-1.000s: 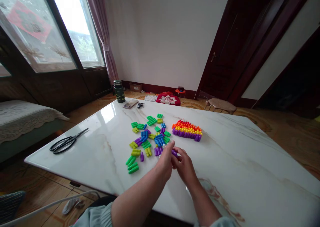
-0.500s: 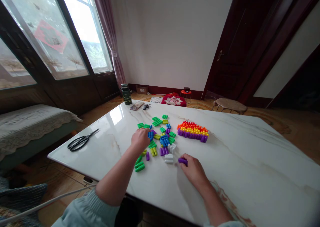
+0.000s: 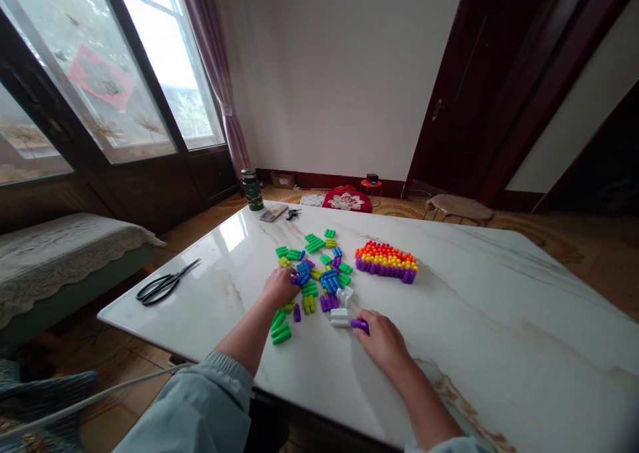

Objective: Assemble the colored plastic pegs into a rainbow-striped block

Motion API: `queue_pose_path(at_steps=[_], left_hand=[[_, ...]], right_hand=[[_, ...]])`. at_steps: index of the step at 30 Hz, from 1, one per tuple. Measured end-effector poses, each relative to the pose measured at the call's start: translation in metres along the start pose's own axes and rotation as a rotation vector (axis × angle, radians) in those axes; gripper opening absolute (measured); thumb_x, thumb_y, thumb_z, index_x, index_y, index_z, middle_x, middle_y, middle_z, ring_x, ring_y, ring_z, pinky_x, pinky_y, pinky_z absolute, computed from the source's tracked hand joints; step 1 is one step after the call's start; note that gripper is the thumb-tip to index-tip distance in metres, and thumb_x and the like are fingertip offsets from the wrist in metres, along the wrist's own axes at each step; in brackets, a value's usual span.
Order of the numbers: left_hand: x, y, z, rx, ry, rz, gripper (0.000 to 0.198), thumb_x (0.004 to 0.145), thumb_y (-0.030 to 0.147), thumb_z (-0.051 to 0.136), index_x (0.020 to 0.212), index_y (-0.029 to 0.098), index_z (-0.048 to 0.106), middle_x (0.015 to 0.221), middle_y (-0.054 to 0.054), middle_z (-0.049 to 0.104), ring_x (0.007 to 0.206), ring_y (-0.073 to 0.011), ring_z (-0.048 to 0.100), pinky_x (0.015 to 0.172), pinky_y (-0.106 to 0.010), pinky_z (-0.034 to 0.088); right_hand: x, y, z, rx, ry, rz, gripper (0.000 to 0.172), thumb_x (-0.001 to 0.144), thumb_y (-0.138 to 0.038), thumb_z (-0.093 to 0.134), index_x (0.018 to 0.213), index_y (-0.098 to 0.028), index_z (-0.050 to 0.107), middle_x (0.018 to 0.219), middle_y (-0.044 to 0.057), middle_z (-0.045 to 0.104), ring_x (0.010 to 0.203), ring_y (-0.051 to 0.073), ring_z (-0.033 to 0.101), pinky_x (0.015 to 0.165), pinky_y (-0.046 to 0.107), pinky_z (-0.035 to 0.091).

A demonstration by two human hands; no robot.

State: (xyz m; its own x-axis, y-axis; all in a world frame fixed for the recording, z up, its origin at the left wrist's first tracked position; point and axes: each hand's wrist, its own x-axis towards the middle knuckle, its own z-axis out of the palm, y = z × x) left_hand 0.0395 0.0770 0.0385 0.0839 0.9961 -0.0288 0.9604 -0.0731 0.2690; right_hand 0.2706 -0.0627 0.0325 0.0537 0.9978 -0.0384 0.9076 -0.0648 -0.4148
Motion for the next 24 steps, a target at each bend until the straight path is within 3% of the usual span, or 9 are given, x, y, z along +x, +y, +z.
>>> queue_pose_path(at_steps=[5, 8, 12, 14, 18, 21, 24], left_hand=[[-0.002, 0.006, -0.031, 0.041, 0.059, -0.120, 0.041, 0.067, 0.040, 0.063, 0.103, 0.022, 0.067, 0.103, -0.011, 0.067, 0.097, -0.0284, 0.061, 0.072, -0.032, 0.047], [-0.013, 0.019, -0.044, -0.114, -0.001, 0.044, 0.044, 0.066, 0.045, 0.064, 0.102, 0.022, 0.068, 0.090, -0.005, 0.068, 0.084, -0.0224, 0.062, 0.066, -0.027, 0.046], [-0.038, 0.047, -0.029, -0.251, -0.229, 0.368, 0.039, 0.063, 0.042, 0.068, 0.096, 0.021, 0.071, 0.078, -0.002, 0.067, 0.071, -0.0180, 0.061, 0.064, -0.025, 0.045], [-0.049, 0.061, -0.014, -0.180, -0.185, 0.439, 0.036, 0.061, 0.037, 0.069, 0.093, 0.022, 0.072, 0.082, -0.003, 0.068, 0.078, -0.0203, 0.061, 0.069, -0.027, 0.046], [-0.063, 0.083, 0.004, -0.073, -0.115, 0.452, 0.038, 0.060, 0.034, 0.071, 0.096, 0.022, 0.072, 0.091, -0.007, 0.066, 0.087, -0.0253, 0.062, 0.074, -0.031, 0.047], [-0.064, 0.093, 0.004, -0.072, -0.125, 0.462, 0.043, 0.061, 0.038, 0.074, 0.101, 0.023, 0.071, 0.096, -0.007, 0.065, 0.089, -0.0255, 0.062, 0.077, -0.032, 0.048], [-0.051, 0.091, -0.001, -0.107, 0.019, 0.467, 0.041, 0.071, 0.039, 0.067, 0.108, 0.024, 0.067, 0.102, -0.007, 0.064, 0.095, -0.0238, 0.060, 0.084, -0.033, 0.047]], right_hand=[[0.001, 0.001, -0.001, -0.019, -0.002, -0.003, 0.016, 0.080, -0.024, 0.054, 0.089, -0.021, 0.067, 0.093, 0.004, 0.069, 0.088, 0.018, 0.063, 0.070, 0.023, 0.037], [0.002, 0.000, 0.000, -0.027, -0.006, 0.004, 0.016, 0.080, -0.025, 0.054, 0.089, -0.022, 0.067, 0.093, 0.004, 0.069, 0.088, 0.019, 0.064, 0.068, 0.023, 0.037], [0.001, -0.003, 0.000, -0.016, -0.002, 0.002, 0.015, 0.079, -0.023, 0.055, 0.088, -0.021, 0.067, 0.093, 0.004, 0.069, 0.088, 0.019, 0.064, 0.067, 0.024, 0.038], [0.000, -0.003, -0.001, 0.002, 0.006, -0.002, 0.015, 0.080, -0.022, 0.055, 0.089, -0.021, 0.067, 0.093, 0.005, 0.069, 0.088, 0.019, 0.064, 0.069, 0.024, 0.039], [-0.001, 0.000, 0.002, 0.075, 0.025, -0.016, 0.016, 0.082, -0.019, 0.053, 0.090, -0.018, 0.066, 0.095, 0.007, 0.069, 0.090, 0.019, 0.064, 0.075, 0.023, 0.040], [0.002, 0.002, 0.007, 0.125, 0.035, -0.031, 0.017, 0.080, -0.016, 0.054, 0.093, -0.017, 0.066, 0.097, 0.008, 0.068, 0.091, 0.019, 0.063, 0.079, 0.023, 0.041], [0.005, 0.002, 0.010, 0.158, 0.047, -0.036, 0.019, 0.079, -0.014, 0.055, 0.095, -0.016, 0.065, 0.098, 0.008, 0.067, 0.093, 0.019, 0.062, 0.081, 0.023, 0.041]])
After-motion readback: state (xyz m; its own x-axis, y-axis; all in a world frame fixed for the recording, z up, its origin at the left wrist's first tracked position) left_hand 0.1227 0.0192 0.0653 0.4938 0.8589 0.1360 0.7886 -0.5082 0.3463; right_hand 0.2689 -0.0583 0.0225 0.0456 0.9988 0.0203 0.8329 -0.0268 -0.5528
